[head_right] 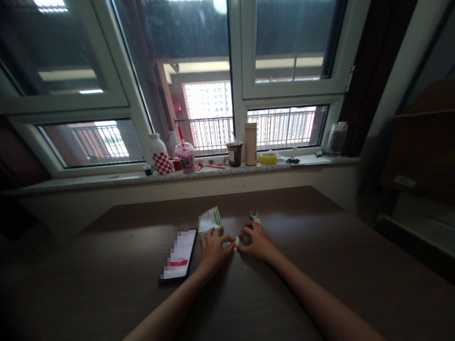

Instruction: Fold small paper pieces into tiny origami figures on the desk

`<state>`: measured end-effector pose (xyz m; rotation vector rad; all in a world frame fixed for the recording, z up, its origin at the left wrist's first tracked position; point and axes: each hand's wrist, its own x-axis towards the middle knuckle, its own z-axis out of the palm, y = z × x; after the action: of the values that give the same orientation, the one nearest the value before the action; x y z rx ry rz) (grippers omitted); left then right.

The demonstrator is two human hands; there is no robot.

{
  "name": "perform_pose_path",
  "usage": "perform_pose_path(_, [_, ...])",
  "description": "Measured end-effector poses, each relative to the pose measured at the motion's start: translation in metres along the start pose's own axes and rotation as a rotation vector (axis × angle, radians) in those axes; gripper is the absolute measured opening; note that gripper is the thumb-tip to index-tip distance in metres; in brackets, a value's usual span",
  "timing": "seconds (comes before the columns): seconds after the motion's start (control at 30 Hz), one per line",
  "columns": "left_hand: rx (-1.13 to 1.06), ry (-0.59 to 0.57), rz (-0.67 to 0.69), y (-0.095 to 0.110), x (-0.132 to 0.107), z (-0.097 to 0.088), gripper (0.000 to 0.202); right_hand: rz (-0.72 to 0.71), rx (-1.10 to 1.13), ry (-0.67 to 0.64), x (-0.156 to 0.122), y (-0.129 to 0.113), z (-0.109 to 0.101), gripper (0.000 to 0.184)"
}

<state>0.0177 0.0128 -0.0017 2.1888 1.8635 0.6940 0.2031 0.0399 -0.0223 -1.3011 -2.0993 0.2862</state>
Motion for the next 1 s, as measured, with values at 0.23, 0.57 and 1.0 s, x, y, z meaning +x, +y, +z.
perform_pose_path(0.23, [-0.038, -0.006, 0.027, -0.001, -0.001, -0.002, 0.020, -0.013, 0.018, 0.003, -0.003, 0.000, -0.002, 0.029])
perform_pose_path(0.57, [-0.068, 0.006, 0.036, -0.001, -0.001, -0.001, 0.023, -0.069, 0.029, 0.052, -0.001, 0.006, 0.002, 0.017])
perform_pose_path(1.0, [-0.107, 0.055, 0.052, -0.002, 0.001, 0.000, 0.021, -0.196, -0.025, 0.078, 0.001, 0.009, 0.004, 0.013])
